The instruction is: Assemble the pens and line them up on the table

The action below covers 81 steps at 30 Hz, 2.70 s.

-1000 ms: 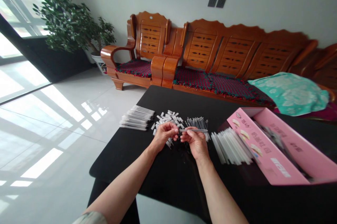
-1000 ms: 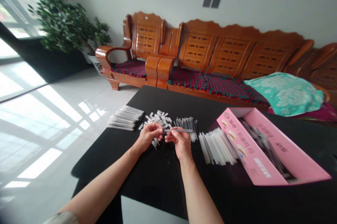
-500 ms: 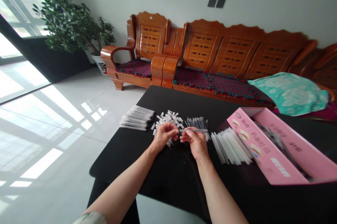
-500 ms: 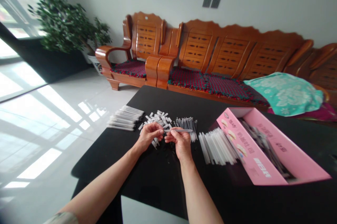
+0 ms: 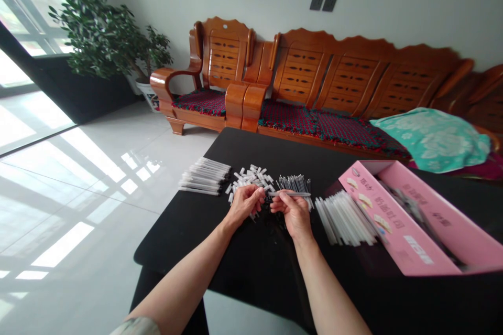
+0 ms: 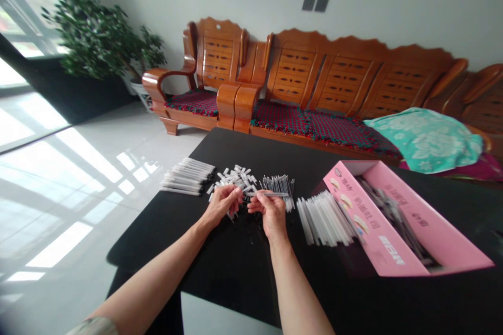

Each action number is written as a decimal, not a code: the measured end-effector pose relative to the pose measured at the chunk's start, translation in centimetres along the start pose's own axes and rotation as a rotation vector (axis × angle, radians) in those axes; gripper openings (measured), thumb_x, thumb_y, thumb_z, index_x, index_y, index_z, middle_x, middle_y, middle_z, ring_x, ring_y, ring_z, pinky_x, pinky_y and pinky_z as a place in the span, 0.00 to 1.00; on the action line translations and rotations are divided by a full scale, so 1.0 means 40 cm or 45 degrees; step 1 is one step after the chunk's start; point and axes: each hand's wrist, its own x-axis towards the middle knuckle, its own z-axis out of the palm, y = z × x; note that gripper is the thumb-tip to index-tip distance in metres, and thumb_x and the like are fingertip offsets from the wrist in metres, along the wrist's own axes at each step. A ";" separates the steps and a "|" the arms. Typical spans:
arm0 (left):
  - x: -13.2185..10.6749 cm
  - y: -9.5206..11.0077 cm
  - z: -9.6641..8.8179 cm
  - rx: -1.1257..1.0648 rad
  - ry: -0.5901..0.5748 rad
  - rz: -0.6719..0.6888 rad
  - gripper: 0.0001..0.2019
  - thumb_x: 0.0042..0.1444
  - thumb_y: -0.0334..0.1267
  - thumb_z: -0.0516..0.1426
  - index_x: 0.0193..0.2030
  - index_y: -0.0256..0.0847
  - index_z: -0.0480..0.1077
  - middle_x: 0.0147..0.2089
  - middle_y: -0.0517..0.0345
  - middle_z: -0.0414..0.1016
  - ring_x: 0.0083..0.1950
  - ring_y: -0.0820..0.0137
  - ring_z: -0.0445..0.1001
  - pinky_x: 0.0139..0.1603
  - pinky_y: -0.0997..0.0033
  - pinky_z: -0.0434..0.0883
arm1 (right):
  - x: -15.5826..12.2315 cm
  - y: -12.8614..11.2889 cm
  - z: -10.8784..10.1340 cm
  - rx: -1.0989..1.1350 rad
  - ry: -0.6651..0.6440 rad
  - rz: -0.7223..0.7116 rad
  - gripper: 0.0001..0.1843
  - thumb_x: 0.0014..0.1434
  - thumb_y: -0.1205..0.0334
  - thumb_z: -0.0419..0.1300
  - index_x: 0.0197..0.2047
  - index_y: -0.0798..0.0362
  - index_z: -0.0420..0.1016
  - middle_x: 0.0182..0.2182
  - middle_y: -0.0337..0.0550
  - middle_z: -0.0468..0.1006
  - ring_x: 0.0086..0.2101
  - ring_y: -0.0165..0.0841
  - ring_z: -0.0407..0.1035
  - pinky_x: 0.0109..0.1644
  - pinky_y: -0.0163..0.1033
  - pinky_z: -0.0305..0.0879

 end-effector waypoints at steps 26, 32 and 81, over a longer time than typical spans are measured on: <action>0.002 0.001 -0.002 -0.004 0.012 0.023 0.19 0.48 0.50 0.66 0.37 0.35 0.73 0.19 0.63 0.69 0.17 0.77 0.65 0.15 0.81 0.60 | 0.001 0.002 0.001 -0.021 0.004 0.010 0.15 0.49 0.56 0.71 0.36 0.57 0.77 0.24 0.43 0.81 0.22 0.35 0.77 0.23 0.35 0.76; -0.001 -0.002 -0.005 0.148 0.005 0.045 0.21 0.56 0.54 0.59 0.26 0.35 0.70 0.16 0.61 0.67 0.15 0.79 0.61 0.15 0.81 0.54 | 0.000 0.001 0.002 -0.025 0.005 0.010 0.14 0.50 0.57 0.71 0.35 0.57 0.77 0.24 0.43 0.81 0.21 0.34 0.77 0.23 0.34 0.75; -0.002 -0.004 -0.005 0.175 -0.036 0.037 0.19 0.53 0.52 0.62 0.32 0.33 0.71 0.17 0.62 0.68 0.15 0.80 0.60 0.15 0.82 0.55 | 0.004 0.007 -0.006 -0.053 0.028 0.004 0.14 0.49 0.57 0.71 0.34 0.58 0.77 0.23 0.43 0.80 0.20 0.34 0.76 0.21 0.34 0.74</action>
